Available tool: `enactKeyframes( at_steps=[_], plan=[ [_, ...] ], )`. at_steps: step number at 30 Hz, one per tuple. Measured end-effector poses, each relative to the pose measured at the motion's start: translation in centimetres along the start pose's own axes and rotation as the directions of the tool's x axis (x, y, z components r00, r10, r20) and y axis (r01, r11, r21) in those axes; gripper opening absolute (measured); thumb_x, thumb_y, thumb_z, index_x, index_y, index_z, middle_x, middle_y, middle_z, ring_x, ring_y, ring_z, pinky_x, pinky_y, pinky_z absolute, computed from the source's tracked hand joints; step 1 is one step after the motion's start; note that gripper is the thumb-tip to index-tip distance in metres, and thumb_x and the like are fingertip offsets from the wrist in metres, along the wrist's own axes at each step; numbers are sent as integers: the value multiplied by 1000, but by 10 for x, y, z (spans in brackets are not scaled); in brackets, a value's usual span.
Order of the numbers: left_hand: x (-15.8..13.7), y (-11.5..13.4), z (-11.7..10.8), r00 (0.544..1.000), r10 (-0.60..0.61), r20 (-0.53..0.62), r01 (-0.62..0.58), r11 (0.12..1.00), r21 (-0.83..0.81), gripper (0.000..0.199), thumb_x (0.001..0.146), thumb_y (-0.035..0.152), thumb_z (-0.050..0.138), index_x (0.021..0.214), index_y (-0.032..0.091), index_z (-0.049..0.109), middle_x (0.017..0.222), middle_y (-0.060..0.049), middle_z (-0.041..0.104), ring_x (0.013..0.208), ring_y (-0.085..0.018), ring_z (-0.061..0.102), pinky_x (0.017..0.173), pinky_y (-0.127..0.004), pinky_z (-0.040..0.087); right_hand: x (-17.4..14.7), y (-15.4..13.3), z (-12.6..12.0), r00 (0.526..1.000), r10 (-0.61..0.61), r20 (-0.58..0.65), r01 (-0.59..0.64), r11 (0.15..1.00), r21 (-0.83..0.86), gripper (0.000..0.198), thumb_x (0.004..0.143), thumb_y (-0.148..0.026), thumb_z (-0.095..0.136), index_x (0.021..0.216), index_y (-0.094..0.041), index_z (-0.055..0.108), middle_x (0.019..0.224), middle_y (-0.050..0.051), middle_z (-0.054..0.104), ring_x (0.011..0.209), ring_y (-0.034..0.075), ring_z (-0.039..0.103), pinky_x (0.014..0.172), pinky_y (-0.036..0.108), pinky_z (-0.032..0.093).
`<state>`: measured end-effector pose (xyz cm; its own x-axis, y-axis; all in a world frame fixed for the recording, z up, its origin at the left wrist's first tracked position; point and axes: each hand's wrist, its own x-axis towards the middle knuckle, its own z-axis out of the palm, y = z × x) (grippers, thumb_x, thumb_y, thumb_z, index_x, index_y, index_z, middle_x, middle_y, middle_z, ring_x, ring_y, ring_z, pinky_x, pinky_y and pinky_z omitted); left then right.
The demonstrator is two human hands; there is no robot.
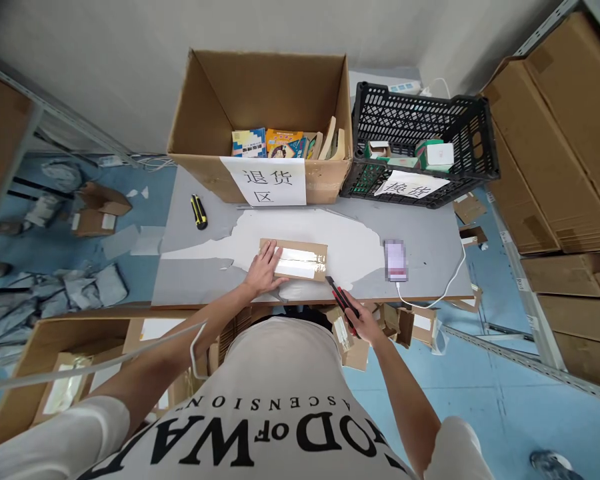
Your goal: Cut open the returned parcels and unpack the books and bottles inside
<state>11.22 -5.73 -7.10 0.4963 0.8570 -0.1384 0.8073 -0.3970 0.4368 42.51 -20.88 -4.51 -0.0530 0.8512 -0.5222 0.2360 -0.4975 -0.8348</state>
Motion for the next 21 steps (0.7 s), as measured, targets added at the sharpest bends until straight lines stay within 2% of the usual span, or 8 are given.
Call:
enactKeyframes(
  at_steps=[4,7,9,12,14,16,18,21],
  plan=[
    [0,0,-1,1000,8,-7,-8,999,-31,93,78,66,56,150,15,28,158,-22,17,147,-39,9,111,-61,21,-9,10,2,999,29,-40,-28,999,22,72,84,-58,51,148,-28,36,67,-1,59,39,12,48,36,28,45],
    [-1,-2,-4,1000,19,-7,-20,997,-73,93,76,64,60,149,16,29,158,-22,17,146,-39,9,111,-64,18,-8,18,2,986,49,-162,-33,994,104,81,83,-59,52,152,-28,23,76,-1,63,42,12,52,42,30,50],
    [-2,-5,-6,1000,27,-6,-28,990,-138,81,83,58,55,149,17,30,158,-19,18,147,-38,11,111,-65,18,-1,19,7,967,64,-249,-12,978,206,88,80,-60,56,152,-28,17,85,1,66,49,13,58,49,32,55],
    [0,-12,-12,998,37,-51,-50,959,-280,54,95,40,35,145,18,38,157,-14,26,147,-29,19,114,-56,23,20,12,25,944,99,-315,31,923,383,75,76,-62,61,137,-25,37,110,9,66,70,16,66,63,33,58],
    [6,-21,-16,990,17,-142,-69,927,-369,48,96,32,31,140,17,45,154,-13,32,145,-24,26,116,-47,25,35,5,43,941,115,-319,64,864,500,63,77,-65,58,124,-26,43,129,11,58,82,17,67,68,34,58],
    [15,-33,-18,963,-90,-252,-33,893,-448,47,94,32,38,137,16,49,154,-13,33,143,-23,30,116,-43,28,48,-1,60,948,114,-296,77,823,563,58,80,-67,52,123,-30,40,141,10,49,92,18,67,70,35,58],
    [27,-49,-18,921,-271,-281,70,822,-566,48,91,32,46,136,17,50,153,-12,35,141,-25,33,115,-43,31,57,-2,72,955,116,-273,67,812,580,56,82,-69,48,124,-33,36,145,8,45,102,20,66,71,36,58],
    [44,-70,-13,905,-422,-52,233,594,-770,48,86,30,53,132,15,55,142,-14,51,131,-27,48,108,-45,40,64,1,82,944,147,-296,84,759,645,54,80,-66,55,121,-34,39,138,5,51,110,22,63,75,38,57]
  ],
)
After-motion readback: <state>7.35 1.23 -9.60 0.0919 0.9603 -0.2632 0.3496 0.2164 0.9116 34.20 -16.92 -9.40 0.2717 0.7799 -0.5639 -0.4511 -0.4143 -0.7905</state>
